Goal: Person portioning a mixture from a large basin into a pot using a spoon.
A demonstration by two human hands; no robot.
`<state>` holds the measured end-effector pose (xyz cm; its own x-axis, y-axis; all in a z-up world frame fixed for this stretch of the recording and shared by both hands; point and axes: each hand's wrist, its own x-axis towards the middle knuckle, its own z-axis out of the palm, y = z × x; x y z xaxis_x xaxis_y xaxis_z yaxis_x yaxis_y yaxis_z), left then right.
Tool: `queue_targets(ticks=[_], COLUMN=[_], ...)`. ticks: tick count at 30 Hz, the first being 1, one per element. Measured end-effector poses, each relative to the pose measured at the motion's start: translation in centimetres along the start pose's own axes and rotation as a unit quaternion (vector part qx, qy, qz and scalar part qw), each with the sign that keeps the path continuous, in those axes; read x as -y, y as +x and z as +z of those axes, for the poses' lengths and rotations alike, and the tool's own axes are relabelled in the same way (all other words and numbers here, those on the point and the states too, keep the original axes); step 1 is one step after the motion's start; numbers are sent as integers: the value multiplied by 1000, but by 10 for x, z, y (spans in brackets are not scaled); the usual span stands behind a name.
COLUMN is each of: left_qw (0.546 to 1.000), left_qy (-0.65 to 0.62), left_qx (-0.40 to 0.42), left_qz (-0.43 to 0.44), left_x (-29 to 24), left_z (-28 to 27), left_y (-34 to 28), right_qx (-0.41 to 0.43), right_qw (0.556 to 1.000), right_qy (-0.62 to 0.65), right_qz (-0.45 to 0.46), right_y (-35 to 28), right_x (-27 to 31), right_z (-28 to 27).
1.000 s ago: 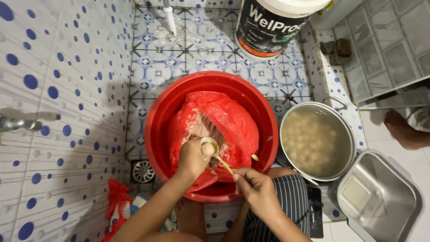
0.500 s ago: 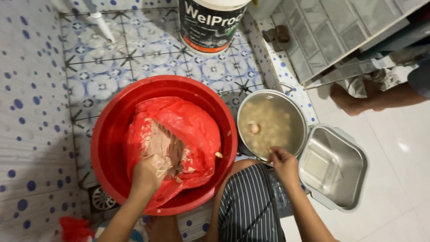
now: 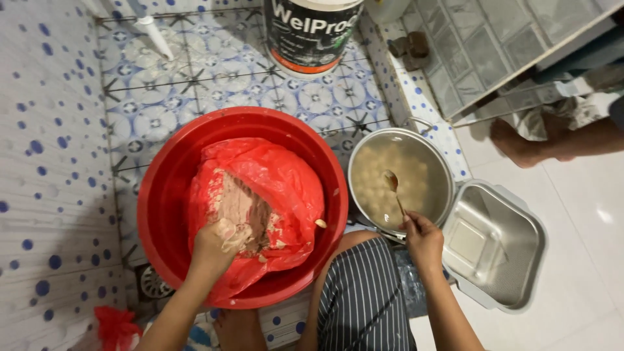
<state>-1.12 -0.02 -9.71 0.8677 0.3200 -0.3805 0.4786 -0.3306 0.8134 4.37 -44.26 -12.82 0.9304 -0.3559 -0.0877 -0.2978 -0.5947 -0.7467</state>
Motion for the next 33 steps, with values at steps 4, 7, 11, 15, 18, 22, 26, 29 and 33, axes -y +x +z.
queue_targets(ticks=[4, 7, 11, 15, 18, 22, 26, 29, 33], left_qw=[971, 909, 813, 795, 772, 752, 745, 707, 753], left_qy=[-207, -373, -553, -547, -577, -603, -636, -669, -600], left_qx=[11, 7, 125, 166, 242, 203, 158, 183, 139], left_qz=[-123, -187, -133, -203, -110, -169, -125, -139, -231], left_x=[-17, -33, -27, -36, -44, -47, -43, -24, -54], left_z=[5, 8, 6, -1, -3, -1, 16, 26, 10], left_y=[2, 0, 2, -2, -3, -2, -4, 0, -28], right_qx=[72, 172, 285, 367, 389, 370, 325, 298, 270], right_qw=[987, 965, 939, 916, 903, 892, 924, 940, 945], right_qy=[120, 178, 188, 155, 169, 248, 201, 147, 113], right_qz=[-81, -83, -42, 50, 74, 76, 7, -77, -146], right_y=[-34, -69, -107, -135, -147, -156, -164, -173, -185], right_x=[39, 84, 105, 130, 128, 139, 143, 138, 129], right_z=[26, 53, 91, 100, 106, 98, 86, 78, 75])
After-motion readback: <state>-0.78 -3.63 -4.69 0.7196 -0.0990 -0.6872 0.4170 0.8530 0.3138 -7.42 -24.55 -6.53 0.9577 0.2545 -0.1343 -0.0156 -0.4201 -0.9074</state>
